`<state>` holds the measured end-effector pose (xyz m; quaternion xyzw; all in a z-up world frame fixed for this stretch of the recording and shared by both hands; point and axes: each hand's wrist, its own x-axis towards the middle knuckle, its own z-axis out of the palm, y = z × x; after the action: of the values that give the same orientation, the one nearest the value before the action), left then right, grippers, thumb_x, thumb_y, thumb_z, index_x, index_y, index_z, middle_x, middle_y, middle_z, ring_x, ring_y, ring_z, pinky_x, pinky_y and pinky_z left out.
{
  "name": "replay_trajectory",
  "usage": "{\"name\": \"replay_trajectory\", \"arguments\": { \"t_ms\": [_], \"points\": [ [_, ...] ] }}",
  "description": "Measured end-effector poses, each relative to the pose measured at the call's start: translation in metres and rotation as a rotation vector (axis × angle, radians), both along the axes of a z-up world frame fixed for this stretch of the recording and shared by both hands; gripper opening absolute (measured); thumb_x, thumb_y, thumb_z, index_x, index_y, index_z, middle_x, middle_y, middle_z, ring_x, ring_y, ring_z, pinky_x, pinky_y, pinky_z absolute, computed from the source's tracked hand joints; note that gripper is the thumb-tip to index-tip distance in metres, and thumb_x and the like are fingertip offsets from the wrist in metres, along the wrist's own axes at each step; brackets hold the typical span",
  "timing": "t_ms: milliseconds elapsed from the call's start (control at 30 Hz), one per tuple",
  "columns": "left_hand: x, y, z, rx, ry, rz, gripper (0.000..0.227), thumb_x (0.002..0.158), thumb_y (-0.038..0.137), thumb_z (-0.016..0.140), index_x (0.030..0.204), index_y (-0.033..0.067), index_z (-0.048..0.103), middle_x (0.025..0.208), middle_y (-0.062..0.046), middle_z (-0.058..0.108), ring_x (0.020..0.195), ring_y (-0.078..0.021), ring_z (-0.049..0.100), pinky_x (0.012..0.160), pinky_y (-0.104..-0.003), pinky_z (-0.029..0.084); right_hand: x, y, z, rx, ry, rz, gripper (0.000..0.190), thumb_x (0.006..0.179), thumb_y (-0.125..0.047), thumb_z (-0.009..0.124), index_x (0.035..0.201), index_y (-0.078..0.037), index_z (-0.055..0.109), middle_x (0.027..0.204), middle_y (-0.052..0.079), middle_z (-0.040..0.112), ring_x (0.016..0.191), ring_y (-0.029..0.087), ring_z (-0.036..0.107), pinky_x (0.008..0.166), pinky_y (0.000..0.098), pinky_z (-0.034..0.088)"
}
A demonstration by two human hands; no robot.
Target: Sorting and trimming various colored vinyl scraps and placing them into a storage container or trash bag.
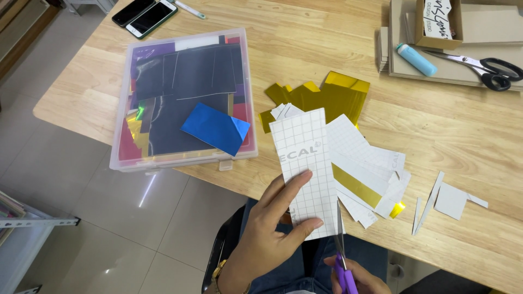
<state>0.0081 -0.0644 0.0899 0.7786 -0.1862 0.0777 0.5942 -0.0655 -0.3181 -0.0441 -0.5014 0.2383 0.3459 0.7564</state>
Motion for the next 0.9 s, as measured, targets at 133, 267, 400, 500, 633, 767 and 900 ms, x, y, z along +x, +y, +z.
{"name": "replay_trajectory", "arguments": {
  "t_ms": [133,267,400,500,633,767,900],
  "points": [
    [0.0,0.001,0.002,0.044,0.024,-0.024,0.061,0.098,0.023,0.069,0.151,0.0113,0.043,0.151,-0.017,0.049,0.141,-0.0287,0.053,0.103,-0.038,0.061,-0.002,-0.004,-0.007,0.001,-0.072,0.049,0.05,0.093,-0.007,0.057,0.139,0.009,0.069,0.079,0.032,0.066,0.068,0.038,0.065,0.067,0.0409,0.048],
    [0.0,0.001,0.0,0.048,0.035,-0.032,0.061,0.098,0.024,0.068,0.152,0.0123,0.042,0.151,-0.017,0.048,0.141,-0.0285,0.052,0.1,-0.038,0.063,0.012,0.007,0.0,0.019,0.266,-0.096,0.053,0.103,-0.025,0.047,0.13,0.013,0.073,0.075,0.029,0.056,0.063,0.035,0.053,0.062,0.04,0.039],
    [0.0,0.0,0.0,0.033,0.023,-0.027,0.06,0.097,0.021,0.069,0.151,0.0113,0.043,0.151,-0.017,0.048,0.139,-0.0286,0.054,0.095,-0.035,0.066,0.008,0.002,-0.005,0.009,0.164,-0.073,0.053,0.102,-0.021,0.046,0.132,0.013,0.072,0.076,0.031,0.058,0.066,0.037,0.054,0.063,0.0406,0.04],
    [-0.001,0.001,0.0,0.033,0.042,-0.037,0.06,0.098,0.022,0.069,0.151,0.0119,0.042,0.153,-0.018,0.047,0.142,-0.0297,0.051,0.099,-0.038,0.064,0.005,-0.001,-0.01,0.023,0.097,-0.043,0.053,0.101,-0.019,0.045,0.134,0.012,0.072,0.077,0.031,0.06,0.066,0.037,0.056,0.063,0.0405,0.041],
    [-0.001,0.0,-0.002,0.047,0.026,-0.025,0.061,0.098,0.023,0.069,0.151,0.0117,0.043,0.153,-0.018,0.048,0.142,-0.0292,0.052,0.101,-0.038,0.062,0.005,0.0,-0.007,-0.001,0.082,-0.036,0.053,0.102,-0.019,0.045,0.135,0.012,0.071,0.077,0.032,0.061,0.067,0.038,0.057,0.064,0.0418,0.042],
    [0.0,0.0,-0.001,0.03,0.015,-0.012,0.061,0.096,0.019,0.071,0.15,0.0112,0.045,0.153,-0.017,0.049,0.142,-0.0292,0.053,0.099,-0.036,0.064,0.0,0.001,-0.003,0.044,0.11,-0.07,0.052,0.102,-0.017,0.045,0.134,0.013,0.071,0.075,0.032,0.06,0.065,0.037,0.056,0.064,0.0408,0.041],
    [0.0,0.0,-0.003,0.018,0.034,-0.009,0.062,0.096,0.021,0.071,0.151,0.0126,0.044,0.151,-0.016,0.05,0.13,-0.0233,0.06,0.079,-0.027,0.068,-0.003,0.009,0.018,-0.148,-0.096,-0.067,0.045,0.093,0.0,0.061,0.132,0.015,0.078,0.072,0.034,0.067,0.066,0.038,0.064,0.066,0.0418,0.047]
  ]
}}
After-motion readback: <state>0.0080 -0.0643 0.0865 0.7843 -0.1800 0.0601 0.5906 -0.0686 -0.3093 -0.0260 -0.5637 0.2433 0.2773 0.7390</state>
